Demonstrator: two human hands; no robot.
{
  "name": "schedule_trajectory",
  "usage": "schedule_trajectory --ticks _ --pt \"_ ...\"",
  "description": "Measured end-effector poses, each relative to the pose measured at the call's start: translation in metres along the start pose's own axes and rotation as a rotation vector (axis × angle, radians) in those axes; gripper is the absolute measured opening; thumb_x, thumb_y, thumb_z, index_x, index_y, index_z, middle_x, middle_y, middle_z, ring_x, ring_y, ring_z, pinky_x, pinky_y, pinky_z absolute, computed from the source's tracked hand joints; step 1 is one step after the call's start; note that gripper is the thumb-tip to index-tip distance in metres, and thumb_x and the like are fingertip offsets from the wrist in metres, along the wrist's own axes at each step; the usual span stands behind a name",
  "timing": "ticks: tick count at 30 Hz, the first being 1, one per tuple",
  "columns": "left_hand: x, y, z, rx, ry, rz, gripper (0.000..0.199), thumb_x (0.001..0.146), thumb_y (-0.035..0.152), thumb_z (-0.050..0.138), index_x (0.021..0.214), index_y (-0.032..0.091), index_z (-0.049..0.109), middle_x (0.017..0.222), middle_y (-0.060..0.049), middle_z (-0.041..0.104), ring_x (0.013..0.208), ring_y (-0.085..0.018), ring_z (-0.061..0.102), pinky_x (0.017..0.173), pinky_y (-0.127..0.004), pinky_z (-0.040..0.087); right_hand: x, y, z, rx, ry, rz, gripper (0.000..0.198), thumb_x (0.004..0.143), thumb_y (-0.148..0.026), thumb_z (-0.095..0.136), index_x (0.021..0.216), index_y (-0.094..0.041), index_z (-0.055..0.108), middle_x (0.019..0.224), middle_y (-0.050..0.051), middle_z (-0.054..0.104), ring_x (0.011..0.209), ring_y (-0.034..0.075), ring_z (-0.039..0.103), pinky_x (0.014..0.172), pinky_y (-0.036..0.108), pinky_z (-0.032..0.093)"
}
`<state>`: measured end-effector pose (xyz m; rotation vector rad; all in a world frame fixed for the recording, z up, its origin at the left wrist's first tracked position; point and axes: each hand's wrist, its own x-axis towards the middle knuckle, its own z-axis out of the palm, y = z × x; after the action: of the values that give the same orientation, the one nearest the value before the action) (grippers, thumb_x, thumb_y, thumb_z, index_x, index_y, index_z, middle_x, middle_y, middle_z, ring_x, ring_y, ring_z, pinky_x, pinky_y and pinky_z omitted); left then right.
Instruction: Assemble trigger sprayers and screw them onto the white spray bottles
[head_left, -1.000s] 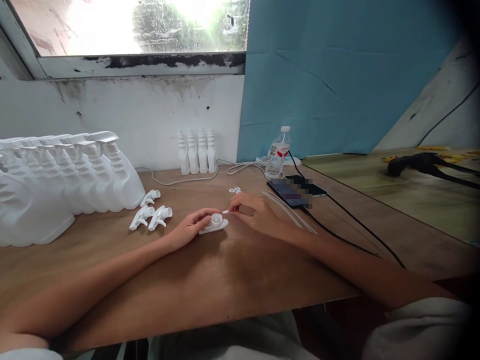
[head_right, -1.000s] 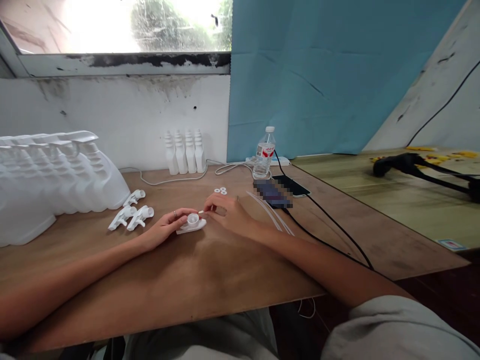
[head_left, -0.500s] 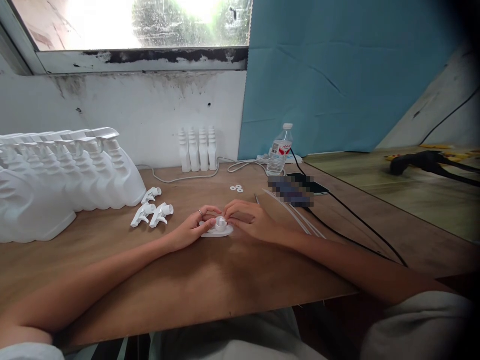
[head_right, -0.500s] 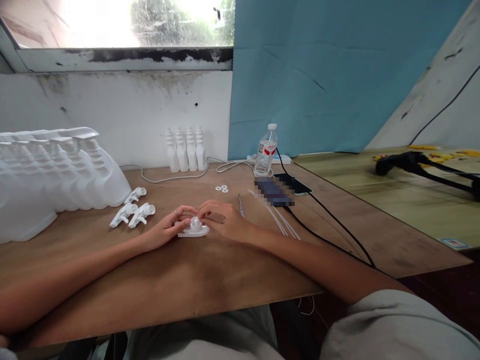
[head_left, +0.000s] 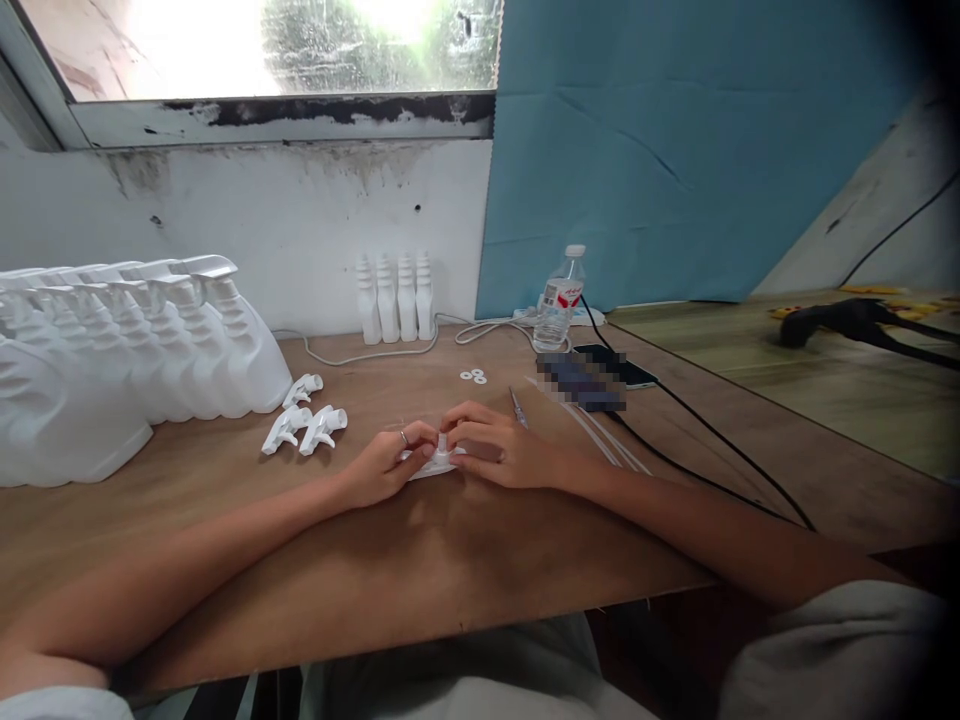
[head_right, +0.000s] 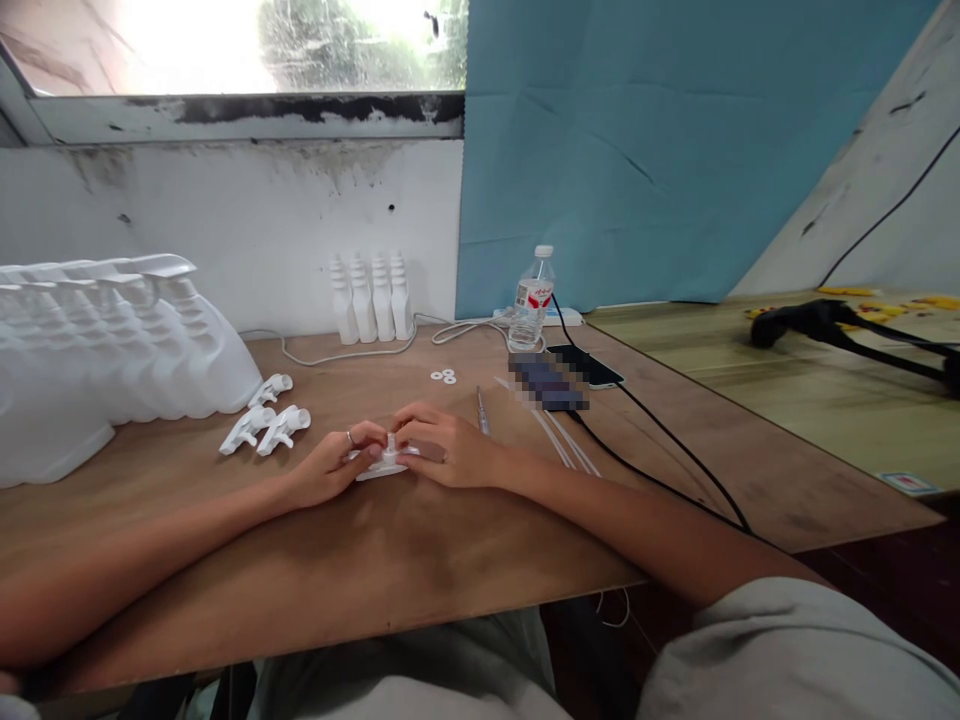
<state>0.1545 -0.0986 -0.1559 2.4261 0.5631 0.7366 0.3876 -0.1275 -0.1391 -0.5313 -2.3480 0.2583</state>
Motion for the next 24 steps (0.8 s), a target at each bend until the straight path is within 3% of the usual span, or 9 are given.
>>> schedule_trajectory --ticks 4,9,12,18,24 --pt "-0.002 -0.004 -0.002 0.185 -0.054 0.238 0.027 0.092 0.031 0.052 0.116 0.019 0.056 0.111 -0.009 0.066 0.103 -0.02 0.062 0.092 -0.031 0.047 -0.002 -0.002 0.0 -0.073 -0.066 -0.033 0.012 0.091 -0.023 0.057 0.098 -0.018 0.064 0.106 0.01 0.058 0.101 0.018 0.055 0.091 0.035 0.048" --pt "0.002 -0.008 -0.003 0.279 -0.11 0.373 0.021 0.095 0.021 0.044 0.104 0.018 0.063 0.125 -0.013 0.062 0.12 -0.022 0.057 0.101 -0.034 0.046 -0.004 -0.004 0.009 -0.207 -0.056 -0.122 0.014 0.091 -0.025 0.057 0.096 -0.016 0.066 0.109 0.012 0.059 0.106 0.021 0.054 0.093 0.038 0.048" --pt "0.002 -0.009 -0.004 0.276 -0.103 0.344 0.021 0.096 0.022 0.043 0.101 0.018 0.063 0.12 -0.012 0.065 0.117 -0.02 0.058 0.1 -0.033 0.046 -0.004 -0.002 0.01 -0.183 -0.026 -0.112 0.016 0.093 -0.022 0.053 0.101 -0.016 0.065 0.107 0.012 0.061 0.104 0.019 0.057 0.09 0.035 0.05" --pt "-0.003 -0.009 0.0 0.235 -0.017 0.133 0.023 0.094 0.031 0.049 0.113 0.021 0.057 0.102 -0.004 0.07 0.086 -0.014 0.068 0.077 -0.022 0.051 -0.005 0.003 0.005 -0.147 -0.035 -0.024 0.016 0.092 -0.025 0.056 0.105 -0.017 0.062 0.108 0.01 0.064 0.099 0.017 0.062 0.087 0.031 0.051" --pt "0.0 -0.009 0.002 0.255 0.051 0.19 0.025 0.088 0.035 0.06 0.108 0.02 0.06 0.093 -0.003 0.071 0.08 -0.014 0.067 0.072 -0.021 0.05 -0.005 0.004 0.008 -0.17 -0.057 -0.003 0.014 0.094 -0.023 0.052 0.103 -0.016 0.06 0.097 0.008 0.067 0.089 0.017 0.064 0.081 0.03 0.052"
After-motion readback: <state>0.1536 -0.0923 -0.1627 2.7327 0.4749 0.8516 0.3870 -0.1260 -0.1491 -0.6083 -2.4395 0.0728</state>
